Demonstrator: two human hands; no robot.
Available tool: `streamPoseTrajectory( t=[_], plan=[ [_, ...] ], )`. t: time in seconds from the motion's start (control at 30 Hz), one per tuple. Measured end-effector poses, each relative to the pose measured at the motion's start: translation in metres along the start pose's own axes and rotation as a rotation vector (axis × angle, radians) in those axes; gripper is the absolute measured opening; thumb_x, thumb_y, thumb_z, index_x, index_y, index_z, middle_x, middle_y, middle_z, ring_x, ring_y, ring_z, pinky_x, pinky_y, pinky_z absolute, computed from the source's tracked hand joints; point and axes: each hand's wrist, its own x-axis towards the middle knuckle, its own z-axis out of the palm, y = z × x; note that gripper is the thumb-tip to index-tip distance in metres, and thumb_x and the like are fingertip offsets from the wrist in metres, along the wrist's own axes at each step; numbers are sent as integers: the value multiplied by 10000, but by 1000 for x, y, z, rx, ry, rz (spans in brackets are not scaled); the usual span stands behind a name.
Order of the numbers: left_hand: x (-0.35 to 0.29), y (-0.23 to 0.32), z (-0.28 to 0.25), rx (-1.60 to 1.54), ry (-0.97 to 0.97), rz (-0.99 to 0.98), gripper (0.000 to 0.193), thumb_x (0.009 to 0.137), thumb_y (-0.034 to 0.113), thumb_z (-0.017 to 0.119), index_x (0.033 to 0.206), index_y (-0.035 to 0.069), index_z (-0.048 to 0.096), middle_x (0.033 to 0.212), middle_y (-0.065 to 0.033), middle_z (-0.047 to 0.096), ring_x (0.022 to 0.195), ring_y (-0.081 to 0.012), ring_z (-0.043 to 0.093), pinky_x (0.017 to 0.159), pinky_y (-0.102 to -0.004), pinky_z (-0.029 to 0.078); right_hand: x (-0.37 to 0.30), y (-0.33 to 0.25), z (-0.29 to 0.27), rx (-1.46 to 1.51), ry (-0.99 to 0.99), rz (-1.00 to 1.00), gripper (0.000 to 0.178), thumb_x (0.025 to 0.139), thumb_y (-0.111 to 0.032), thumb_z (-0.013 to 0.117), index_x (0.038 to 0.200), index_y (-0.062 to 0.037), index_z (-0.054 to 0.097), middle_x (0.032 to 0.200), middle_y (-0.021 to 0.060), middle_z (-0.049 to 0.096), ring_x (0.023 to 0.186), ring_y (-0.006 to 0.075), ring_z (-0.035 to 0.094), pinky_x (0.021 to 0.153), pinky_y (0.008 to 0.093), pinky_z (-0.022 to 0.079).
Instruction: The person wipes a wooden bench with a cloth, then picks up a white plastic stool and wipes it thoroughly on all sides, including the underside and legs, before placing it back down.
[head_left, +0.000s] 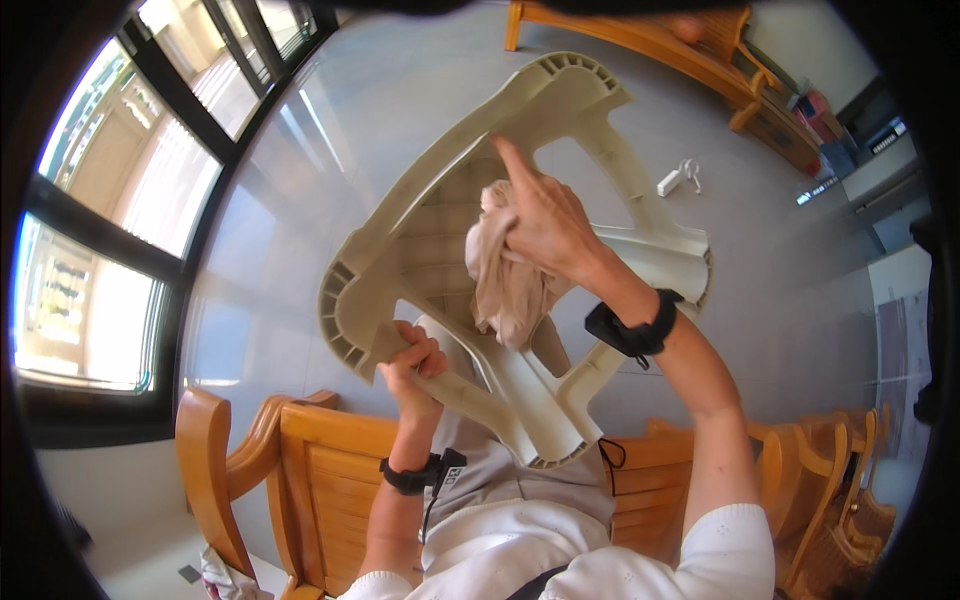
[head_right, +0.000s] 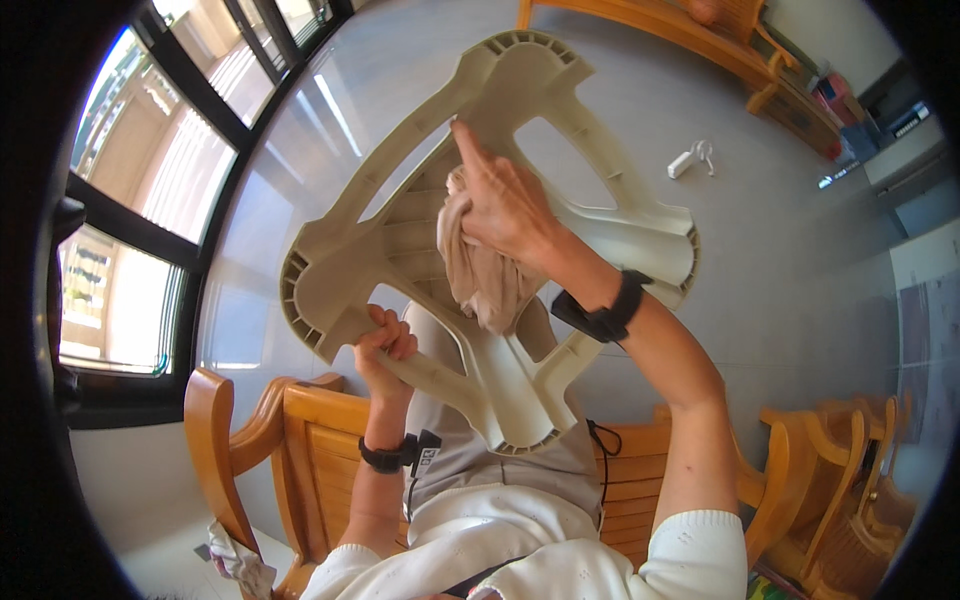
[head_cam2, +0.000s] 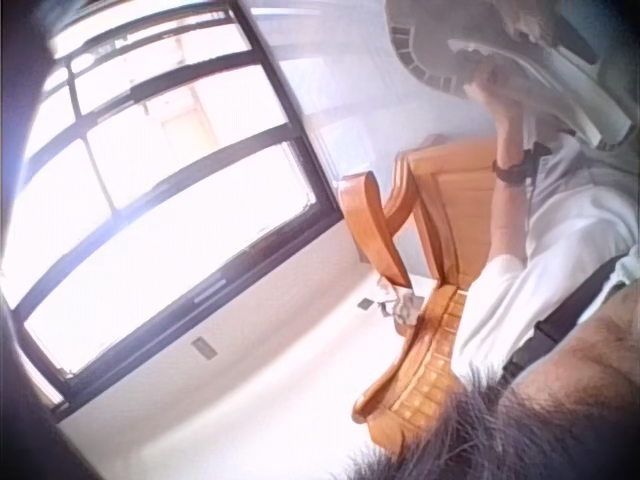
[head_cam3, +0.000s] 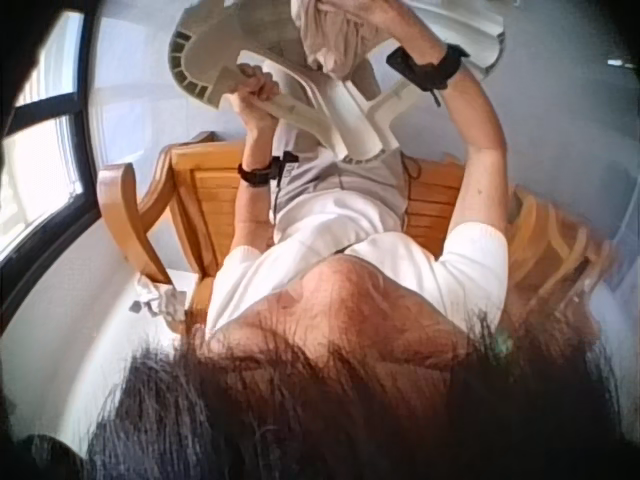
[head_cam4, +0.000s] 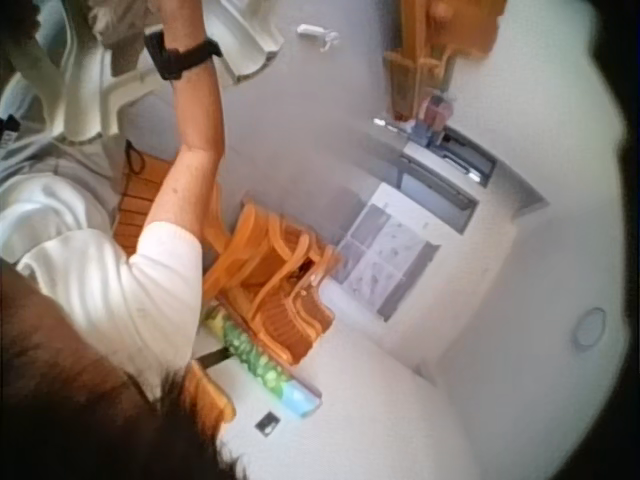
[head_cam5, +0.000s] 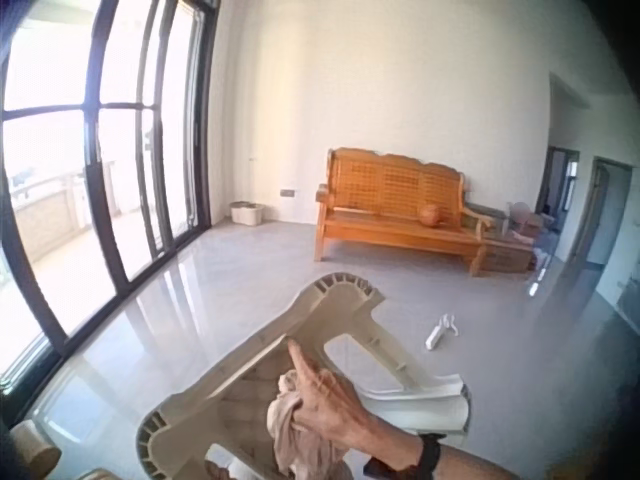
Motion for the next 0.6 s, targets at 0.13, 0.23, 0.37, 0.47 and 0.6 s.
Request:
streamPoseTrajectory(
  t=[0.13, 0.23, 0.37, 0.47, 0.6],
  plan=[
    [1, 0, -5, -49, -31, -32, 159, 762, 82, 552, 873, 105, 440, 666, 25, 328, 526, -79, 304, 488, -215, 286, 23, 17, 10, -103, 64, 16, 939, 651, -68, 704, 1457, -67, 222, 866, 247, 657, 817, 449, 641, 710, 509, 526],
    [-1, 0, -5, 8, -53, -6, 151, 770, 90, 548, 874, 108, 440, 656, 26, 319, 522, -74, 299, 485, -207, 286, 25, 23, 22, -223, 12, 31, 866, 664, -80, 701, 1425, -121, 290, 960, 168, 676, 886, 400, 649, 724, 463, 529],
    [-1, -2, -4, -111, 1, -6, 182, 753, -28, 521, 861, 103, 455, 656, 18, 368, 499, -79, 302, 468, -215, 249, 3, 30, 24, -41, -13, -89, 605, 680, -88, 703, 1246, -123, 492, 944, 159, 660, 901, 385, 634, 762, 440, 514],
    [0, -4, -5, -188, -81, 25, 187, 759, -28, 527, 879, 102, 467, 674, 18, 382, 501, -76, 304, 473, -218, 255, -21, 35, 11, 85, -127, -28, 419, 675, -103, 724, 1076, -91, 603, 940, 155, 659, 907, 350, 637, 803, 408, 506],
    [-2, -6, -8, -170, -26, 29, 167, 789, -24, 518, 900, 93, 470, 712, 17, 390, 513, -77, 306, 491, -227, 267, -33, 38, -31, 254, 163, 128, 290, 720, -18, 689, 1005, -50, 649, 875, 118, 699, 827, 229, 676, 781, 347, 529]
  ],
)
